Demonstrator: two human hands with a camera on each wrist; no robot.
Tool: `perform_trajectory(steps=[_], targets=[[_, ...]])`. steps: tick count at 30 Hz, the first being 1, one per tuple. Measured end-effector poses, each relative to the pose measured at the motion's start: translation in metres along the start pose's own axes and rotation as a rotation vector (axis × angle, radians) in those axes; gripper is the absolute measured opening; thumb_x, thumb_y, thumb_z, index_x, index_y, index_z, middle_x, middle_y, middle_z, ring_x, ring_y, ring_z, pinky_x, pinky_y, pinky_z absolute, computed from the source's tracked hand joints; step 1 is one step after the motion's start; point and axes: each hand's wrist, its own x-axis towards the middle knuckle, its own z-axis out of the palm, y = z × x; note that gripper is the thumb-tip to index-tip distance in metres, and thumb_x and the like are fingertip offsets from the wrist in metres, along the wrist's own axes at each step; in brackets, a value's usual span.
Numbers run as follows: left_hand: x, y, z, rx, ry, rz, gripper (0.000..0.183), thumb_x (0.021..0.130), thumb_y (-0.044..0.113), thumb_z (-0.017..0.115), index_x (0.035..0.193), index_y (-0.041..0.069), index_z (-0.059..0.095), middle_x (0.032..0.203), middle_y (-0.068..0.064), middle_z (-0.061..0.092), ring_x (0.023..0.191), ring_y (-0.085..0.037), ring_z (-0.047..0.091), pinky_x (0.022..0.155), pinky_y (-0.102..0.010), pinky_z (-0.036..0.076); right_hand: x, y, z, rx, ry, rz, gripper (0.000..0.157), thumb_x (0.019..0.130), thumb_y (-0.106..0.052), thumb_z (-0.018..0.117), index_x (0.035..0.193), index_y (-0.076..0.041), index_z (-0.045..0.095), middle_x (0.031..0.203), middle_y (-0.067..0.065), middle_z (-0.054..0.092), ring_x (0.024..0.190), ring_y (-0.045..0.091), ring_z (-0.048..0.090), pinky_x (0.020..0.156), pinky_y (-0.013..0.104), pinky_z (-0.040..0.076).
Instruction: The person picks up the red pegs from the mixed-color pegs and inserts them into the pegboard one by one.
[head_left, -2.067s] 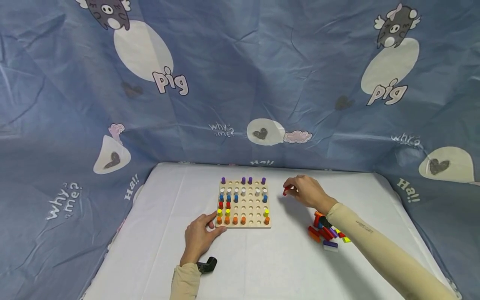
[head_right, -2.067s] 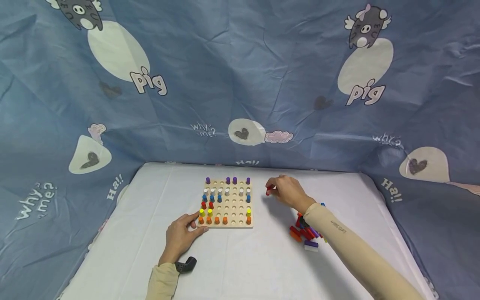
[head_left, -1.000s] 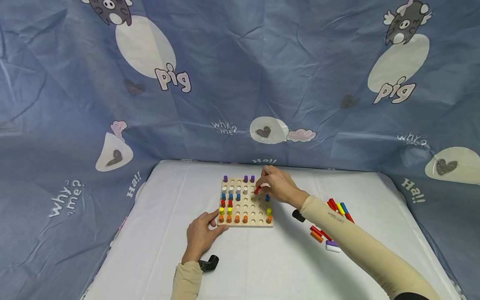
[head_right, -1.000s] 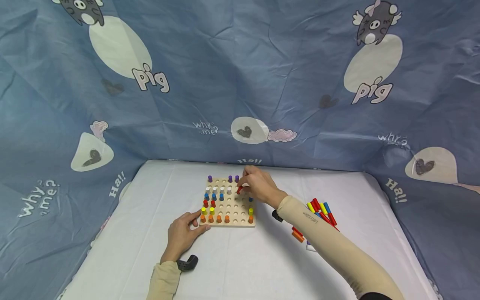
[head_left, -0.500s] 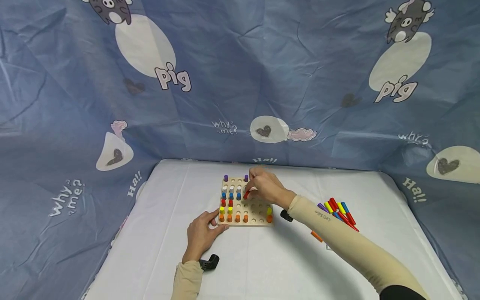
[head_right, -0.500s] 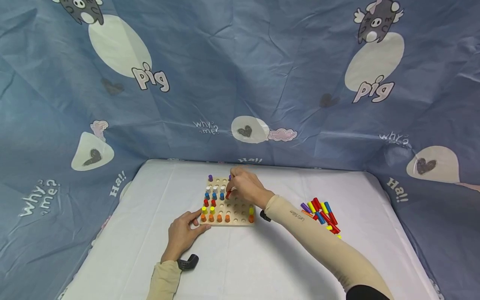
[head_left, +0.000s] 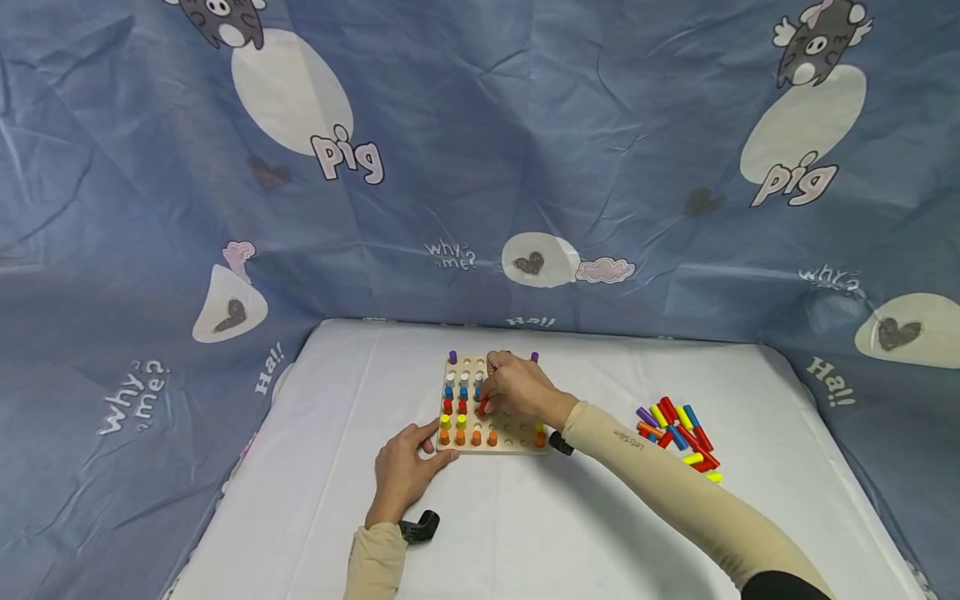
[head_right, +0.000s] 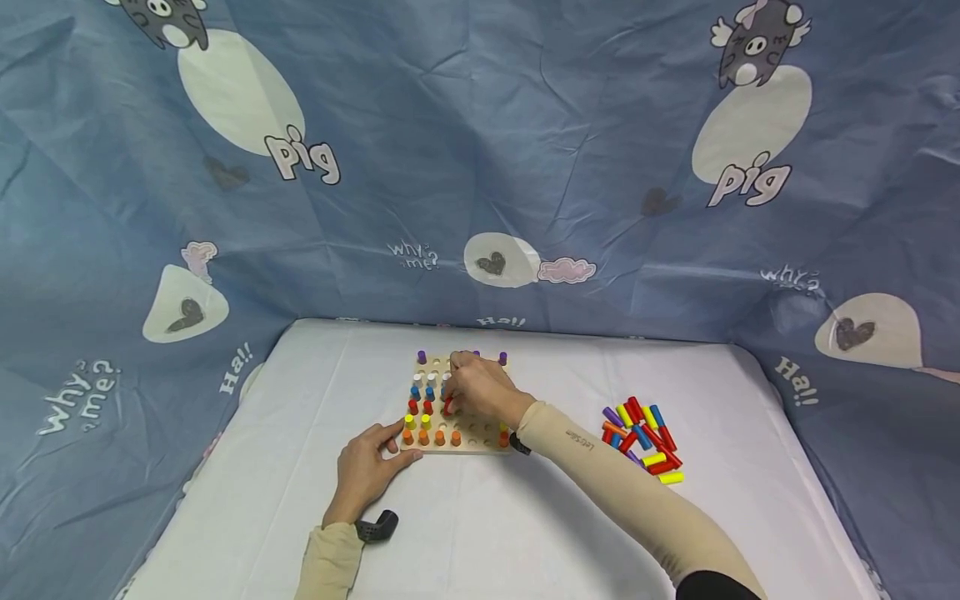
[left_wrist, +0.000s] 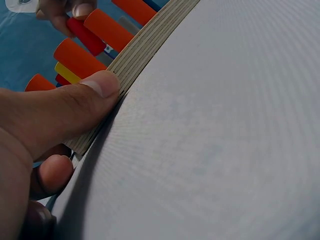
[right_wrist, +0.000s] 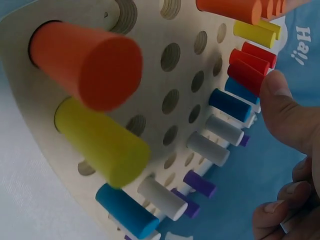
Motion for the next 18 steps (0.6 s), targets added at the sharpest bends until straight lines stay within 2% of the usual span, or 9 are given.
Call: perform_trajectory(steps=[11, 18], targets=[[-0.0009, 0.0016, -0.0001, 0.013, 0.005, 0.016, 0.067, 0.076, 0.046, 0.094, 0.133, 0.015, 0.076, 0.074, 0.012, 0.054, 0.058, -0.005, 0.035, 0.058, -0.025, 0.030, 0.0009, -0.0006, 0.0097, -0.014, -0.023, 0.005, 0.013, 0.085, -0.027, 0.090, 0.096, -0.021, 0.088, 0.082, -0.005, 0.044, 0.073, 0.011, 0.035, 0.060, 0.023, 0.029], [-0.0006, 0.0002, 0.0004, 0.024, 0.004, 0.014, 0.067, 0.077, 0.046, 0.094, 0.133, 0.015, 0.076, 0.074, 0.012, 0.054, 0.058, -0.004, 0.035, 0.059, -0.025, 0.030, 0.0030, -0.0020, 0.0105, -0.020, -0.023, 0.021, 0.012, 0.087, -0.027, 0.089, 0.097, -0.020, 0.088, 0.086, -0.003, 0.051, 0.073, 0.012, 0.039, 0.060, 0.025, 0.033]])
